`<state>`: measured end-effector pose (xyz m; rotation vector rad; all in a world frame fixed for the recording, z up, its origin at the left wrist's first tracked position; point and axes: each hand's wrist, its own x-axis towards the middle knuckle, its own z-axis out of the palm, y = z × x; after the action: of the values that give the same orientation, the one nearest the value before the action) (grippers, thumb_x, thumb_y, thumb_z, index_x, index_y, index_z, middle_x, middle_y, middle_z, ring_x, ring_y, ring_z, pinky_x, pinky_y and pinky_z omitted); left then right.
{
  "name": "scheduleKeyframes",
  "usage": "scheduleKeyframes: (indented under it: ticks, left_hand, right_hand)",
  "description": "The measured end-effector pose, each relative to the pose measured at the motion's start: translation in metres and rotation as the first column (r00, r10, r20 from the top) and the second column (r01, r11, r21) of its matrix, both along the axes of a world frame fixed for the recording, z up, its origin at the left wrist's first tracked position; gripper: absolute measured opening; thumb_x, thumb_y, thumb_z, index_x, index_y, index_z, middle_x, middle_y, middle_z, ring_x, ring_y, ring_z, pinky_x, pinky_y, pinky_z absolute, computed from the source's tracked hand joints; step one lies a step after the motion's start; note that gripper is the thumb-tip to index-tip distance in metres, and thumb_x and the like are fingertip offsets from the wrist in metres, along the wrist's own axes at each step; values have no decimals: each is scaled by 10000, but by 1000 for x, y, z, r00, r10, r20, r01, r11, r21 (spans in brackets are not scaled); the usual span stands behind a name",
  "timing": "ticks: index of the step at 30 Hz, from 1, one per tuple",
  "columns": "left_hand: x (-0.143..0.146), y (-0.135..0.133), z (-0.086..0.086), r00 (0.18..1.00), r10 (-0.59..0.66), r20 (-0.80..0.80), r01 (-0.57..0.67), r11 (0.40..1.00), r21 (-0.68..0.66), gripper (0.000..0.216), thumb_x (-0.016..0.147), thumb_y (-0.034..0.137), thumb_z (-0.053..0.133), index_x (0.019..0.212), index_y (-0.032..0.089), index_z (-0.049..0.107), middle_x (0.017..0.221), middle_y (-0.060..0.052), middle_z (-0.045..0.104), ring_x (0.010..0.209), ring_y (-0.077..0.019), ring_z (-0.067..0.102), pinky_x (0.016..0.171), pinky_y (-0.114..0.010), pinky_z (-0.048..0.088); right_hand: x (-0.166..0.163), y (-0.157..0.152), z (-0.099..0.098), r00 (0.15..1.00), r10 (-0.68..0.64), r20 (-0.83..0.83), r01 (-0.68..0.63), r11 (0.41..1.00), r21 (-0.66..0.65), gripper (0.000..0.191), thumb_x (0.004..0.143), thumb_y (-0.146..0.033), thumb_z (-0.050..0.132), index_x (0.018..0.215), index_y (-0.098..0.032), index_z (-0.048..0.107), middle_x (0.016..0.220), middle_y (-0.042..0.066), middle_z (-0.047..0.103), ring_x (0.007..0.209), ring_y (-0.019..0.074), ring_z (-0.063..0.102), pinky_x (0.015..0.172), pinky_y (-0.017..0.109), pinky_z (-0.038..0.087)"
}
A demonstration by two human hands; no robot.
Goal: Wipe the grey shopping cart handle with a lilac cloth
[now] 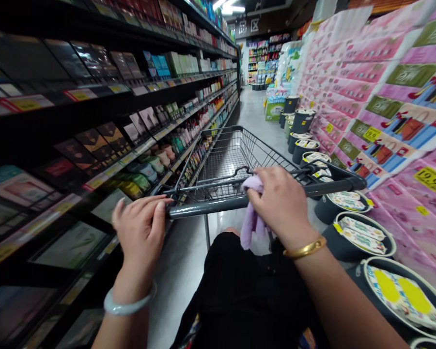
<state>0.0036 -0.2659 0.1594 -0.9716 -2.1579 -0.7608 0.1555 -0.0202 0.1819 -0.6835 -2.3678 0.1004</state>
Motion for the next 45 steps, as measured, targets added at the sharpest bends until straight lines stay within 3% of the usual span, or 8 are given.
scheduleKeyframes:
  ticks: [7, 14, 20, 23, 27, 32, 38, 45]
  left_hand:
    - [-8, 5, -7, 995, -73, -66, 72, 997, -27, 249, 959, 244, 493, 776, 203, 657, 738, -31, 651, 767, -192, 580, 1033, -422, 448]
    - [5, 4, -15, 984, -176, 21, 172, 976, 132, 214, 975, 204, 438, 1034, 217, 644, 936, -31, 709, 949, -185, 623, 1073, -418, 425]
    - [11, 3, -33, 989, -141, 40, 122, 943, 311, 320, 999, 323, 395, 1280, 191, 475, 1195, -117, 604, 1143, -222, 572, 988, -403, 462]
    - [9, 1, -31, 987, -161, 6, 154, 956, 250, 278, 992, 349, 417, 1212, 200, 500, 1117, -102, 600, 1108, -228, 564, 984, -409, 454]
    - [8, 3, -24, 988, -154, 3, 151, 973, 173, 223, 983, 284, 431, 1116, 207, 593, 1019, -86, 603, 1080, -231, 563, 972, -396, 452]
    - [2, 10, -26, 997, -82, -16, 83, 984, 161, 268, 971, 291, 463, 991, 213, 719, 963, -80, 565, 999, -223, 569, 929, -384, 459]
    - [-24, 1, -29, 996, -65, -61, 69, 995, 73, 261, 956, 316, 502, 882, 215, 731, 905, -63, 561, 949, -212, 563, 978, -393, 461]
    - [20, 45, 3, 995, 74, -72, -68, 995, 77, 223, 936, 373, 552, 854, 233, 703, 1149, -96, 645, 1151, -292, 546, 1178, -600, 188]
  right_hand:
    - [-47, -95, 6, 899, 435, 53, -437, 899, 19, 428, 928, -533, 507, 1217, -252, 652, 1316, 117, 565, 1108, 288, 525, 904, 418, 434]
    - [-51, -77, 13, 959, 216, 181, -219, 976, -8, 363, 999, -404, 421, 909, -194, 704, 911, 102, 629, 822, 211, 578, 725, 326, 421]
    - [-80, -124, 16, 866, 481, 138, -487, 873, 9, 265, 1014, -351, 438, 1187, -294, 631, 1196, 64, 623, 925, 198, 596, 744, 315, 426]
    - [-71, -106, 16, 851, 489, 194, -497, 868, -5, 246, 1023, -358, 438, 1061, -281, 668, 1048, 43, 651, 870, 184, 594, 718, 306, 406]
    - [-43, -58, 16, 943, 232, 237, -233, 972, -27, 404, 1033, -449, 370, 915, -237, 693, 866, 51, 633, 772, 183, 586, 661, 309, 368]
    - [-30, -65, 7, 943, 272, 193, -301, 944, 138, 529, 864, -686, 565, 1116, -234, 669, 1184, 136, 620, 1001, 297, 555, 820, 404, 402]
    - [-13, -19, 3, 884, 374, 279, -430, 886, 173, 520, 761, -431, 805, 1227, -303, 611, 1311, 93, 575, 1018, 259, 552, 829, 374, 424]
    - [8, -7, -20, 991, 119, 56, -127, 974, 187, 561, 774, -256, 754, 1304, -266, 570, 1341, 136, 527, 1130, 318, 503, 946, 478, 416]
